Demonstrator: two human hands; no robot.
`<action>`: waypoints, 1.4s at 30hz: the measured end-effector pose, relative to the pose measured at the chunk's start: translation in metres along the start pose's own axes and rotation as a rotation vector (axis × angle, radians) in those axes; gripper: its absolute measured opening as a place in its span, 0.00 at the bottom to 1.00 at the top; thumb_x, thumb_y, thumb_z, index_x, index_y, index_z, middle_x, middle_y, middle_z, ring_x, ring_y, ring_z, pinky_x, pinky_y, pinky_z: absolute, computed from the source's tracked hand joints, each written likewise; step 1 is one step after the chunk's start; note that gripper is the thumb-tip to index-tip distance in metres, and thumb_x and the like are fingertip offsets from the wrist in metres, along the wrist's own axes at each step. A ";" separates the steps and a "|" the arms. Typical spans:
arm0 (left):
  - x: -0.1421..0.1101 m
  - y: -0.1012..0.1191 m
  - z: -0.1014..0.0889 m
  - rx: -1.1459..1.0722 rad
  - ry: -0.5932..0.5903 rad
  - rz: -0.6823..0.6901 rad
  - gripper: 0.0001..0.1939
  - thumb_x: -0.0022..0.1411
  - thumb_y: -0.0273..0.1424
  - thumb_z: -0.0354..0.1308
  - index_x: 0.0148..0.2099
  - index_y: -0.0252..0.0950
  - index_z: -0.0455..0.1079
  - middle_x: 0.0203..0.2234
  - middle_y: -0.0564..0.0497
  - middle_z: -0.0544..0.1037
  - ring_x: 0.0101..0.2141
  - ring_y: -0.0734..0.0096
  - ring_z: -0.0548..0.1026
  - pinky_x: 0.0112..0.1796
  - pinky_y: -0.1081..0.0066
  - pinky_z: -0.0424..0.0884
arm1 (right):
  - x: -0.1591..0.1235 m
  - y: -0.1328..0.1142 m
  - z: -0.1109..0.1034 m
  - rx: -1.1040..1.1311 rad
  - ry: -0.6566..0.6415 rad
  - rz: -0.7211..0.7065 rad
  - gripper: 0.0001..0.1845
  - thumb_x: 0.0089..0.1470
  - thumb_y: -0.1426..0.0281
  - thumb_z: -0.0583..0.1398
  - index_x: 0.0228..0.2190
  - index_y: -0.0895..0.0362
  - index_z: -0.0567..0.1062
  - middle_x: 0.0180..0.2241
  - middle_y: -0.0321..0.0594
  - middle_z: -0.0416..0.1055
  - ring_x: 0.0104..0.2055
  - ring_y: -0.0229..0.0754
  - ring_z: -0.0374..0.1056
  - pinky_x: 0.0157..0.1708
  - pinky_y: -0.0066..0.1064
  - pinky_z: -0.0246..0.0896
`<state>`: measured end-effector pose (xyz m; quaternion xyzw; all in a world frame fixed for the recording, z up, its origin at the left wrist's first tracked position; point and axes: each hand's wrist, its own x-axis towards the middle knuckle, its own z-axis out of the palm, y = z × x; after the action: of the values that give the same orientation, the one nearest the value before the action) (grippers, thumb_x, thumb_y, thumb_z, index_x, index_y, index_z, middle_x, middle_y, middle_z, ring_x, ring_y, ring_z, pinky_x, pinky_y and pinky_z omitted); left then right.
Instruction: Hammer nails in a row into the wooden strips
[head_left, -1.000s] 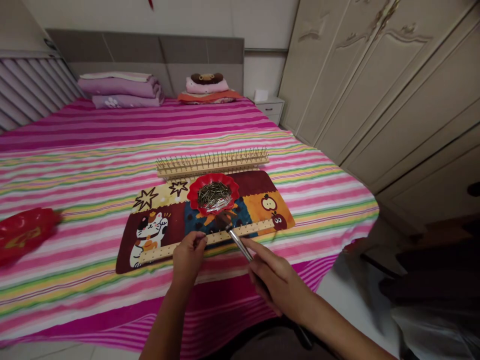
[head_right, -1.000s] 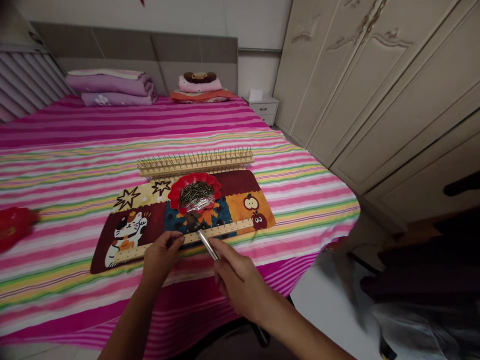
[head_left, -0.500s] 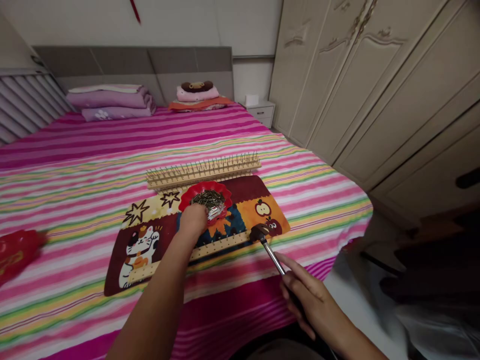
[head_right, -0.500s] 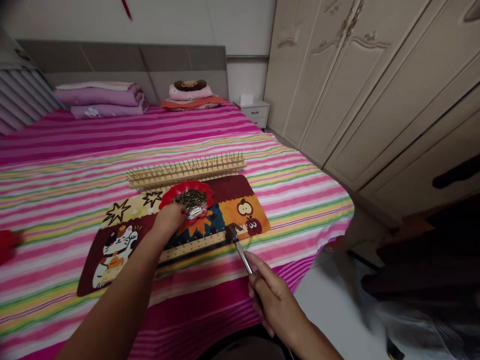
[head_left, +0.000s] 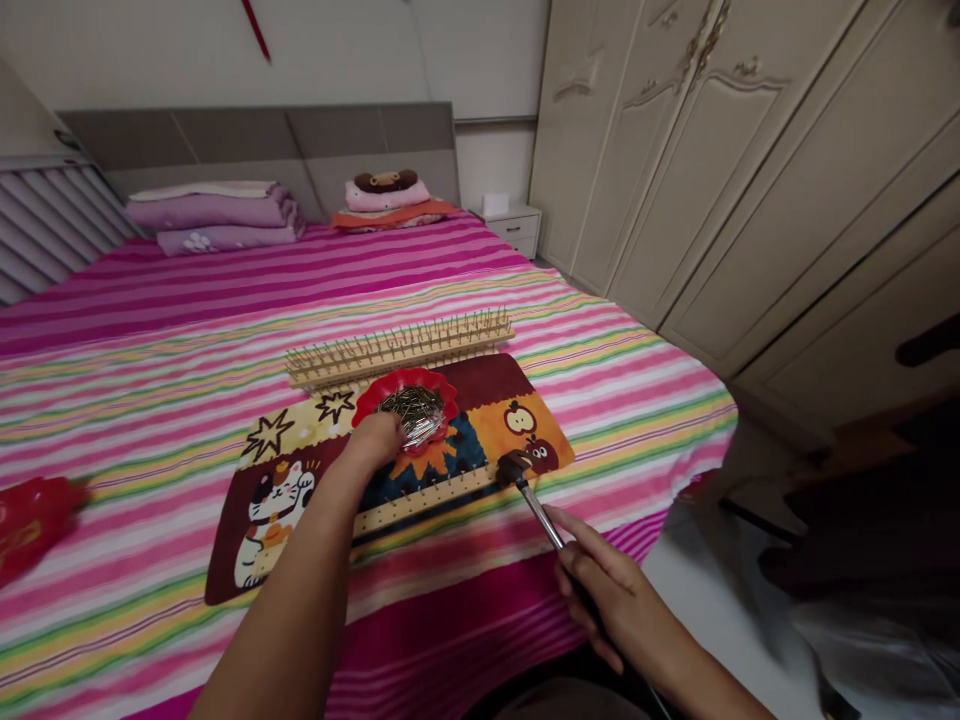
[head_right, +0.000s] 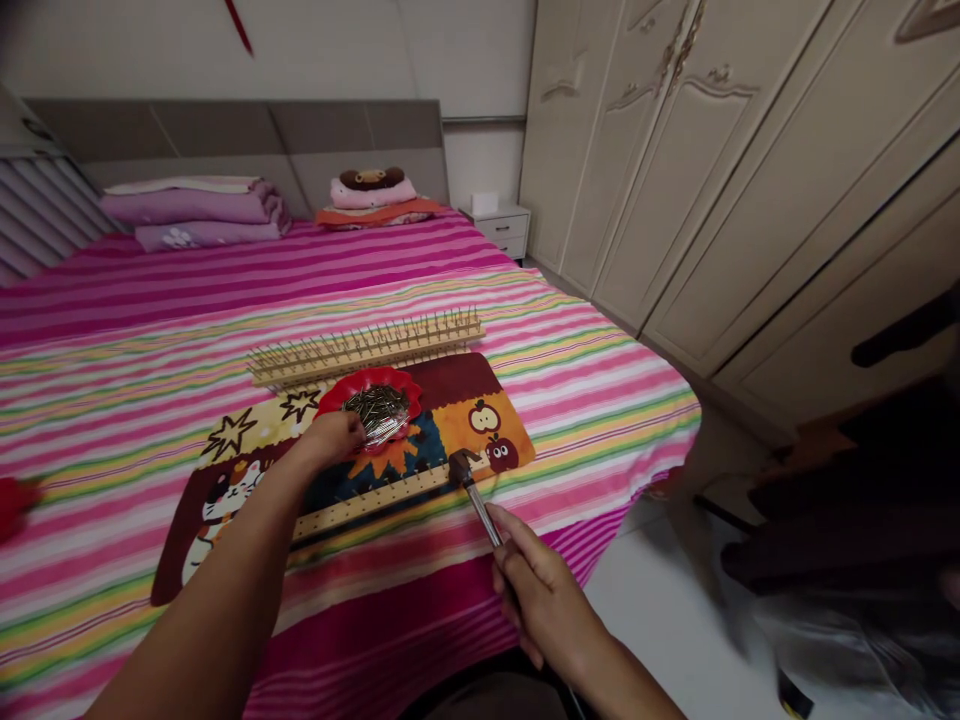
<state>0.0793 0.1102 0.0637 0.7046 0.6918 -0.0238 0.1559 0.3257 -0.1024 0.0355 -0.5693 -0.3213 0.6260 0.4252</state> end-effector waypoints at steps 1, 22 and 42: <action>-0.004 -0.004 -0.001 -0.045 0.021 0.010 0.08 0.52 0.27 0.53 0.30 0.35 0.73 0.28 0.45 0.79 0.32 0.65 0.76 0.35 0.71 0.68 | -0.001 0.000 0.001 -0.005 0.005 0.002 0.34 0.53 0.59 0.58 0.59 0.51 0.61 0.23 0.29 0.63 0.13 0.27 0.52 0.04 0.14 0.44; -0.132 -0.069 0.050 -1.666 0.043 -0.271 0.21 0.31 0.30 0.72 0.34 0.33 0.77 0.25 0.48 0.79 0.28 0.71 0.77 0.32 0.73 0.75 | -0.012 -0.002 0.018 -0.076 -0.075 0.001 0.33 0.52 0.59 0.57 0.59 0.52 0.61 0.25 0.30 0.63 0.14 0.28 0.53 0.05 0.16 0.45; -0.113 -0.056 0.071 -1.184 0.240 -0.325 0.25 0.32 0.47 0.66 0.32 0.34 0.77 0.23 0.52 0.76 0.20 0.77 0.68 0.23 0.75 0.68 | -0.009 -0.003 0.021 -0.117 -0.122 0.022 0.33 0.52 0.58 0.57 0.59 0.51 0.61 0.24 0.30 0.63 0.14 0.28 0.52 0.05 0.15 0.44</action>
<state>0.0323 -0.0175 0.0138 0.3823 0.6988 0.4196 0.4353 0.3050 -0.1076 0.0448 -0.5575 -0.3763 0.6444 0.3638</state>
